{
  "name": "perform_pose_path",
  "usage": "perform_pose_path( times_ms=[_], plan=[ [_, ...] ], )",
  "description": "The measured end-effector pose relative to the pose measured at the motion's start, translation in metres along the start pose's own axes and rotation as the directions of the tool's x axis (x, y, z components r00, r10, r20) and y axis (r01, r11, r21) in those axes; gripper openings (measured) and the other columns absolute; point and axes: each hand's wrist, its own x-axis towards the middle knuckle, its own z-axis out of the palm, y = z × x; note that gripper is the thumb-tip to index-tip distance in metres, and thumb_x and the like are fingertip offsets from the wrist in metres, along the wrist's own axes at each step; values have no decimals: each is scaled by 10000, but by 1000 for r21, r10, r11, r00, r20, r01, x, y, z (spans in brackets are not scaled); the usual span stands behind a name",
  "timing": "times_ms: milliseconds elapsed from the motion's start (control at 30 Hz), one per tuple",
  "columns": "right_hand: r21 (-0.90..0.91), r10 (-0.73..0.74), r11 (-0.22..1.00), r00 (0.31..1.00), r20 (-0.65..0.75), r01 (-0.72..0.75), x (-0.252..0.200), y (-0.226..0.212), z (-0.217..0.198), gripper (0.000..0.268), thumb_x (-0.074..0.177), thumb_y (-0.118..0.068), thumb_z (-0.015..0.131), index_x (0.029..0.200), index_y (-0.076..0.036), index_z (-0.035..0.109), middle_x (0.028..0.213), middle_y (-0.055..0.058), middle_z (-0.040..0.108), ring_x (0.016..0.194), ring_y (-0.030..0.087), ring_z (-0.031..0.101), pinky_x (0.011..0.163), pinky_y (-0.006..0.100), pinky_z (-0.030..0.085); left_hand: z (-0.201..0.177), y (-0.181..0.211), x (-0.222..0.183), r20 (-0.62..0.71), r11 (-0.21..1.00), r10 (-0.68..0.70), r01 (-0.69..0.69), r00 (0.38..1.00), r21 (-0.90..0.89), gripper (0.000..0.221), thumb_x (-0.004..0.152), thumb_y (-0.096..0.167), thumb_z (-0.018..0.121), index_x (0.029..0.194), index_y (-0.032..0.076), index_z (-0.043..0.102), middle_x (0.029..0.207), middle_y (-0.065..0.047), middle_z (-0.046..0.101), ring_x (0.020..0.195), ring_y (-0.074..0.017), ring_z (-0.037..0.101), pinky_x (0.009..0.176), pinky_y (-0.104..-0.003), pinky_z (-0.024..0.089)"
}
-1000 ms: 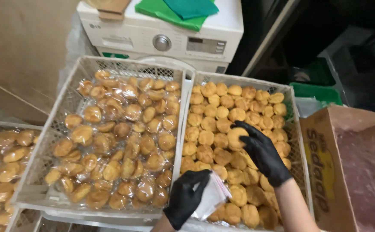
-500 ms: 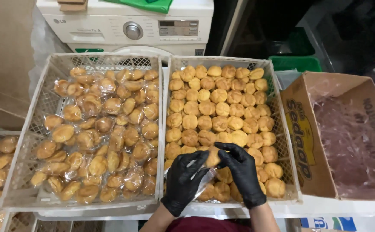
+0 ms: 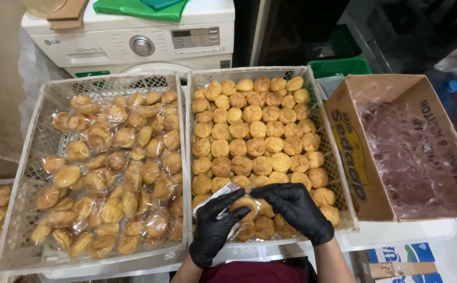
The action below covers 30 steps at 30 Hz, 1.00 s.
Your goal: The person is individually packaging small pastries into plastic bags from a large storage crate.
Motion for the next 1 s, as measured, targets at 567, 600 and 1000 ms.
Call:
perform_pose_path(
  times_ms=[567,600,1000],
  plan=[
    [-731,-593,579,801,-75,360,2,27,5,224,787,-221,905,970,-157,793,832,-14,775,577,112,674,505,266,526,17,2,-2,305,943,-103,191,947,-274,495,897,105,754,1380,63,655,1354,-77,714,1228,-153,655,1060,-311,529],
    [-779,-604,525,795,-55,344,1,36,4,234,785,-231,905,979,-177,785,805,-19,761,607,131,687,504,291,506,19,5,-3,319,956,-33,123,947,-268,479,912,129,745,1377,64,650,1407,-80,674,1332,-177,599,1160,-345,454],
    [-686,-529,648,843,-95,330,-15,46,2,128,792,-163,858,897,-149,787,739,-2,755,619,141,714,557,291,540,29,-16,-10,403,882,-64,241,913,-405,427,927,116,730,1344,41,675,1396,-98,674,1314,-173,605,1146,-336,481]
  ],
)
